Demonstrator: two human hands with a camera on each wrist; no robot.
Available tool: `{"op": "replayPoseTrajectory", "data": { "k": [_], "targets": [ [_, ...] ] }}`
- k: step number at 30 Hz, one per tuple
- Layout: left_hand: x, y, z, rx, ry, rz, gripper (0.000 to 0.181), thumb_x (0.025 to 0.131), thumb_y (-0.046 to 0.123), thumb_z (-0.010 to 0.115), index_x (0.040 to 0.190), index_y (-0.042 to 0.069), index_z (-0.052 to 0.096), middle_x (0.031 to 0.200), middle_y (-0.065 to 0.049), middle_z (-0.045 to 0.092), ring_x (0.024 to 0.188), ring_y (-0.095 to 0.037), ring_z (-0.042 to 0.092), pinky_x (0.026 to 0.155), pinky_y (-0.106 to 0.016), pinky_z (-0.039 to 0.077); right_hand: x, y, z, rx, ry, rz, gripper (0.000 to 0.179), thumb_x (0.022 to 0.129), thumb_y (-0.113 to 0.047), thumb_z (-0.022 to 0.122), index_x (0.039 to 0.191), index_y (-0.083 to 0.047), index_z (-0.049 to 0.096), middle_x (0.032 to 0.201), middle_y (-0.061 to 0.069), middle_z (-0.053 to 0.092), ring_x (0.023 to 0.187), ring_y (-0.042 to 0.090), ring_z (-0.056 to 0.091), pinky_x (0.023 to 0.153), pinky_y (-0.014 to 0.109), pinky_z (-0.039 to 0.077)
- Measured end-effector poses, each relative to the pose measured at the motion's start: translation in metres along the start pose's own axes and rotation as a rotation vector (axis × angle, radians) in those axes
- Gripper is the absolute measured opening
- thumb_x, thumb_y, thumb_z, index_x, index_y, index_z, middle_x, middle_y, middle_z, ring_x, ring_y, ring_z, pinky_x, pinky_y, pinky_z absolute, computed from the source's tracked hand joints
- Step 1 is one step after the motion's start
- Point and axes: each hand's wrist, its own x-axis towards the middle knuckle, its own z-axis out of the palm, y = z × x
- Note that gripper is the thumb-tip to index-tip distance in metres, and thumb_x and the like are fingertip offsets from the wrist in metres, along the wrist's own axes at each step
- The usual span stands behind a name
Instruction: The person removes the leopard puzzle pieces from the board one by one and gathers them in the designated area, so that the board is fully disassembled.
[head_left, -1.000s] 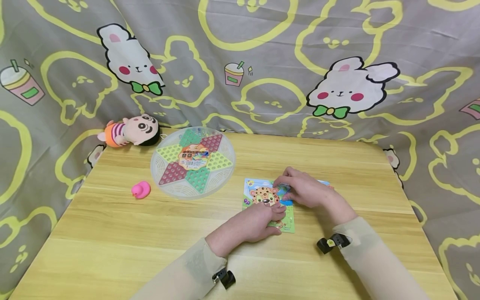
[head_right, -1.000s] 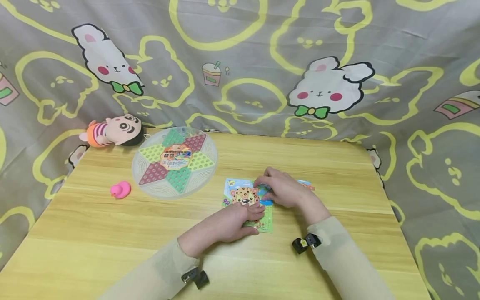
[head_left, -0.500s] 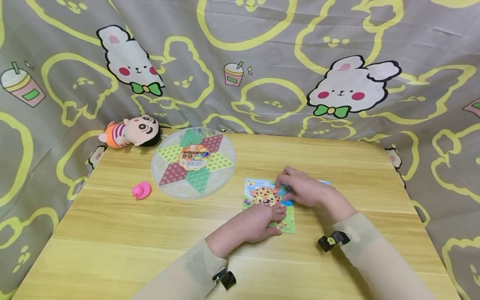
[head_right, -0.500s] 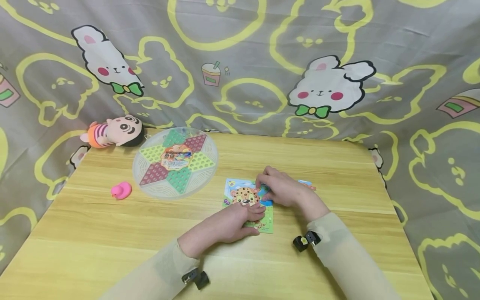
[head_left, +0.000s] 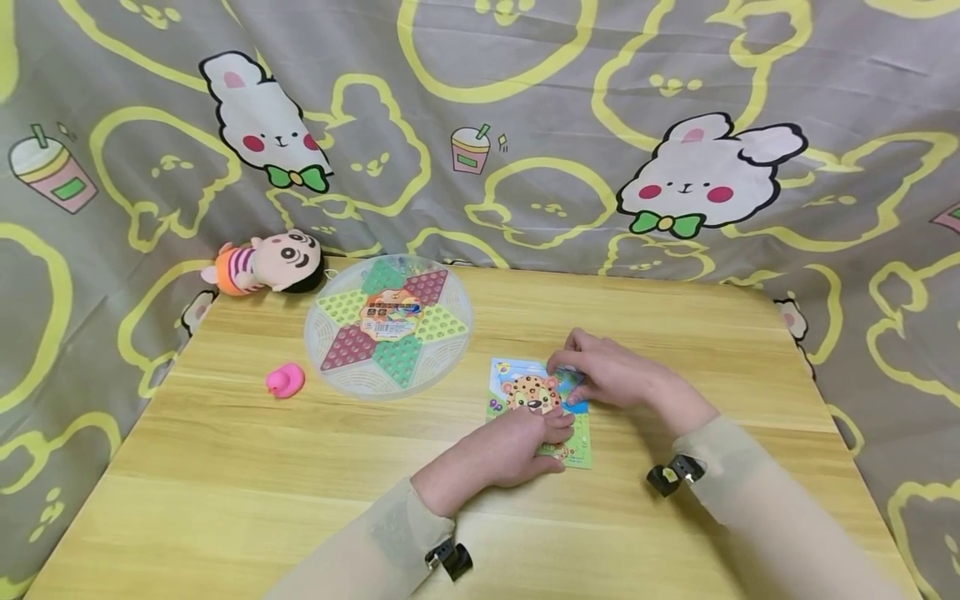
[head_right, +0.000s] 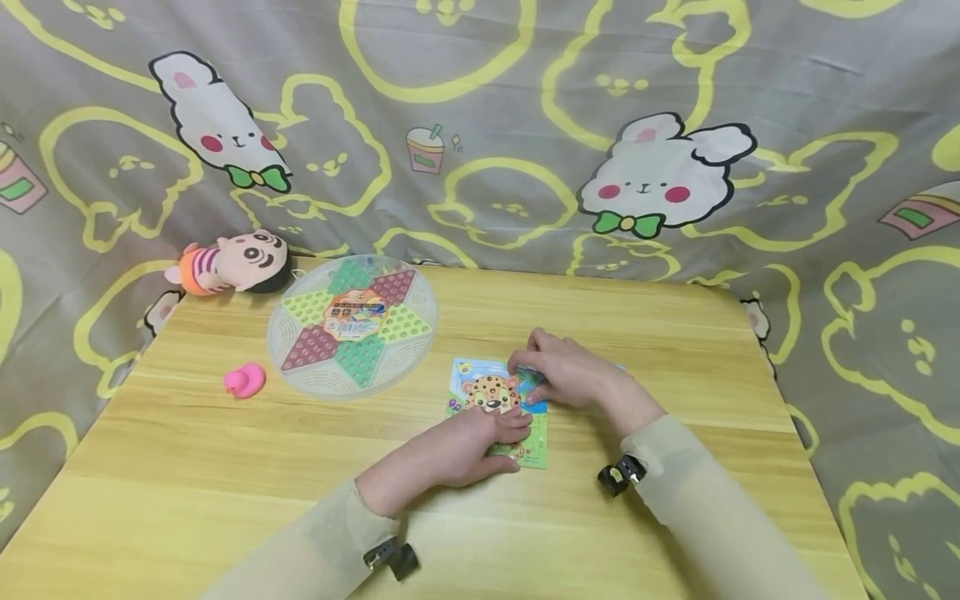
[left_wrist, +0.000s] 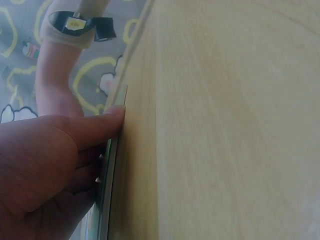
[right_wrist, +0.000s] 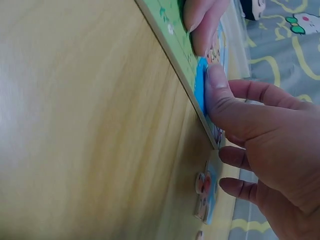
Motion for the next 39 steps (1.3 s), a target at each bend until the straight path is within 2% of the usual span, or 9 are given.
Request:
{"op": "replayPoseTrajectory", "data": {
  "k": [8, 16, 21, 26, 34, 39],
  "targets": [
    [0.0, 0.0, 0.0, 0.001, 0.0, -0.002, 0.054, 0.102, 0.035, 0.072, 0.149, 0.011, 0.061, 0.159, 0.0, 0.049, 0.149, -0.014, 0.041, 0.123, -0.029, 0.029, 0.01, -0.001, -0.009, -0.016, -0.076, -0.018, 0.046, 0.083, -0.033, 0.088, 0.124, -0.025, 0.068, 0.114, 0.0, 0.052, 0.09, 0.017, 0.052, 0.082, 0.039, 0.049],
    [0.001, 0.0, 0.001, -0.001, 0.006, -0.004, 0.054, 0.102, 0.035, 0.073, 0.149, 0.011, 0.061, 0.158, 0.0, 0.049, 0.148, -0.014, 0.042, 0.123, -0.028, 0.03, 0.011, -0.005, -0.011, 0.027, -0.07, -0.044, 0.046, 0.081, -0.029, 0.089, 0.12, -0.017, 0.066, 0.105, -0.001, 0.057, 0.091, 0.017, 0.052, 0.085, 0.041, 0.05],
    [0.001, -0.001, 0.002, 0.005, 0.009, -0.001, 0.053, 0.102, 0.034, 0.073, 0.148, 0.011, 0.062, 0.157, 0.0, 0.051, 0.148, -0.013, 0.043, 0.122, -0.027, 0.03, 0.01, -0.004, -0.007, 0.108, -0.059, 0.018, 0.049, 0.083, -0.024, 0.09, 0.121, -0.009, 0.063, 0.098, 0.0, 0.057, 0.088, 0.016, 0.052, 0.081, 0.038, 0.049],
    [0.0, -0.001, 0.002, 0.005, 0.007, 0.001, 0.053, 0.102, 0.035, 0.073, 0.149, 0.012, 0.061, 0.158, 0.0, 0.05, 0.148, -0.013, 0.042, 0.122, -0.029, 0.031, 0.005, -0.004, -0.002, 0.191, -0.03, 0.095, 0.05, 0.084, -0.02, 0.091, 0.122, -0.005, 0.063, 0.102, 0.0, 0.06, 0.091, 0.016, 0.056, 0.085, 0.038, 0.052],
    [-0.001, -0.001, 0.001, 0.001, 0.006, 0.007, 0.054, 0.102, 0.035, 0.073, 0.149, 0.011, 0.061, 0.159, -0.002, 0.048, 0.149, -0.016, 0.042, 0.123, -0.031, 0.03, -0.009, -0.005, 0.006, 0.283, 0.064, 0.127, 0.05, 0.087, -0.024, 0.09, 0.127, -0.008, 0.065, 0.117, -0.001, 0.067, 0.109, 0.018, 0.063, 0.099, 0.045, 0.054],
    [-0.001, 0.001, 0.0, 0.0, 0.004, 0.008, 0.053, 0.102, 0.034, 0.072, 0.149, 0.011, 0.06, 0.159, -0.002, 0.049, 0.149, -0.016, 0.041, 0.123, -0.031, 0.031, -0.016, -0.006, 0.011, 0.257, 0.107, 0.099, 0.048, 0.092, -0.024, 0.086, 0.133, -0.008, 0.068, 0.122, -0.002, 0.066, 0.109, 0.017, 0.061, 0.099, 0.044, 0.053]
  ]
}}
